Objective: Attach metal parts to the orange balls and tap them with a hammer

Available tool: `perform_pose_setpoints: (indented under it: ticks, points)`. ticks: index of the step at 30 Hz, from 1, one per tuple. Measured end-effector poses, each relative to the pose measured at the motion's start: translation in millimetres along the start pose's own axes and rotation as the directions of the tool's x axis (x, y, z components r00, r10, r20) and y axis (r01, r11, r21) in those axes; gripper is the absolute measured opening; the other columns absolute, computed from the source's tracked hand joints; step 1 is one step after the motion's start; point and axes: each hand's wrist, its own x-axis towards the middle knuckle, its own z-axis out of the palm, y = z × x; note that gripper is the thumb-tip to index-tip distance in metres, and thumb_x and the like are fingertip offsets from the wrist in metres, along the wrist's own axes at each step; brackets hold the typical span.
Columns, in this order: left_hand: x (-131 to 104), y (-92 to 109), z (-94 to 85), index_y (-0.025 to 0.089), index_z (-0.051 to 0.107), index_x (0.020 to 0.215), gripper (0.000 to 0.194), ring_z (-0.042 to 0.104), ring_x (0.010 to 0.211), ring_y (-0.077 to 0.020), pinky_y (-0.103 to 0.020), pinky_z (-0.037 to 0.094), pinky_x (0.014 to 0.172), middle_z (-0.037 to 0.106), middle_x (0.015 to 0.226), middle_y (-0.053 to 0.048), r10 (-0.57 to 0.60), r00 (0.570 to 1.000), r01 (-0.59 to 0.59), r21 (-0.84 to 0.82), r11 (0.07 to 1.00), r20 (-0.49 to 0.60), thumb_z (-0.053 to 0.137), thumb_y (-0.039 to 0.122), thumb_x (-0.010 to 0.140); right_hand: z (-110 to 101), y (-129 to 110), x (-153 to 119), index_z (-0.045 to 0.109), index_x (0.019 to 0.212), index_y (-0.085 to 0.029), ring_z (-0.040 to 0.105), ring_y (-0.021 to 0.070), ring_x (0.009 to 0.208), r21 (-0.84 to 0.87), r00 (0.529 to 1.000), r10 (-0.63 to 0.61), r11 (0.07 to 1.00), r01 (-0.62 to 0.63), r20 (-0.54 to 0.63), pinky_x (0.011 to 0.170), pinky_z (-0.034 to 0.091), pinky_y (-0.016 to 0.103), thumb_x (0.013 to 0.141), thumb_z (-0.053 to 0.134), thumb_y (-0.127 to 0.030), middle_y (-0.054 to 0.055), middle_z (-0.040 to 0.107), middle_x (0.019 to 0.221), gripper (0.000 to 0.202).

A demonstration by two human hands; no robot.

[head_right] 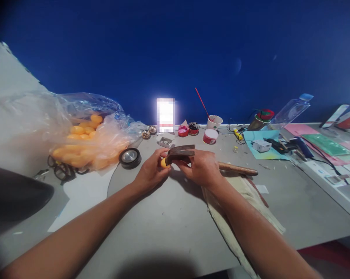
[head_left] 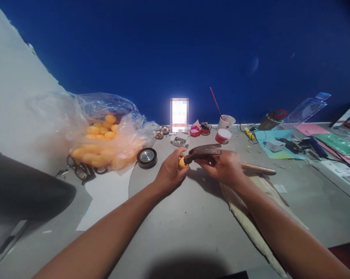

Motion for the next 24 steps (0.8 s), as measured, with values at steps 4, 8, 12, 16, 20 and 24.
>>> perform_pose_setpoints:
  ticks: [4, 8, 12, 16, 20, 24]
  points:
    - [2.0, 2.1, -1.4, 0.024, 0.058, 0.135, 0.058, 0.064, 0.088, -0.0168, -0.032, 0.051, 0.086, 0.068, 0.113, -0.003, -0.059, 0.997, 0.06, 0.013, 0.998, -0.044, 0.069, 0.014, 0.079, -0.7, -0.1, -0.1, 0.085, 0.091, -0.024, 0.063, 0.0171, 0.053, 0.001, 0.999, -0.009, 1.0, 0.009, -0.047, 0.055, 0.036, 0.03, 0.097, 0.069, -0.05, 0.003, 0.075, 0.066, 0.031]
    - [3.2, 3.5, -1.0, 0.024, 0.058, 0.134, 0.058, 0.063, 0.086, -0.016, -0.031, 0.05, 0.084, 0.068, 0.111, -0.002, -0.072, 0.996, 0.073, 0.008, 0.997, -0.054, 0.069, 0.012, 0.078, 0.8, 0.7, -0.7, 0.084, 0.088, -0.023, 0.061, 0.0163, 0.053, 0.015, 1.0, -0.006, 1.0, 0.006, -0.026, 0.055, 0.036, 0.029, 0.096, 0.069, -0.05, 0.003, 0.074, 0.065, 0.032]
    - [2.4, 3.8, -0.2, 0.024, 0.058, 0.132, 0.057, 0.063, 0.082, -0.0158, -0.032, 0.051, 0.081, 0.069, 0.11, -0.002, -0.111, 0.993, 0.111, -0.017, 0.994, -0.042, 0.071, 0.015, 0.077, 2.6, 0.3, -1.6, 0.084, 0.085, -0.024, 0.06, 0.0156, 0.053, 0.0, 0.996, -0.059, 0.998, 0.059, -0.059, 0.054, 0.035, 0.029, 0.097, 0.069, -0.05, 0.002, 0.072, 0.063, 0.032]
    - [2.3, 2.3, -0.4, 0.023, 0.058, 0.132, 0.055, 0.066, 0.086, -0.0169, -0.033, 0.051, 0.082, 0.071, 0.112, -0.004, -0.109, 0.994, 0.108, -0.049, 0.993, -0.031, 0.072, 0.018, 0.079, 3.5, -0.5, -2.5, 0.084, 0.087, -0.025, 0.061, 0.0159, 0.054, -0.012, 0.995, -0.061, 0.998, 0.06, -0.074, 0.056, 0.037, 0.029, 0.096, 0.07, -0.05, 0.002, 0.074, 0.065, 0.031]
    - [3.8, 0.1, -0.2, 0.024, 0.059, 0.132, 0.061, 0.065, 0.081, -0.0152, -0.031, 0.051, 0.079, 0.068, 0.11, -0.002, -0.145, 0.988, 0.143, -0.039, 0.989, -0.06, 0.075, 0.018, 0.074, 4.3, 1.9, -2.5, 0.086, 0.096, -0.027, 0.064, 0.0155, 0.056, 0.018, 0.998, -0.066, 0.998, 0.066, -0.013, 0.055, 0.037, 0.028, 0.096, 0.07, -0.048, 0.002, 0.079, 0.074, 0.026]
    - [4.5, -0.3, 0.6, 0.024, 0.058, 0.133, 0.06, 0.064, 0.079, -0.0138, -0.029, 0.05, 0.077, 0.066, 0.105, 0.0, -0.146, 0.987, 0.143, -0.057, 0.988, -0.064, 0.074, 0.019, 0.075, 4.7, 4.7, -2.4, 0.084, 0.086, -0.024, 0.059, 0.0153, 0.051, 0.006, 0.995, -0.052, 0.999, 0.053, -0.086, 0.054, 0.037, 0.029, 0.097, 0.068, -0.053, 0.002, 0.073, 0.063, 0.034]
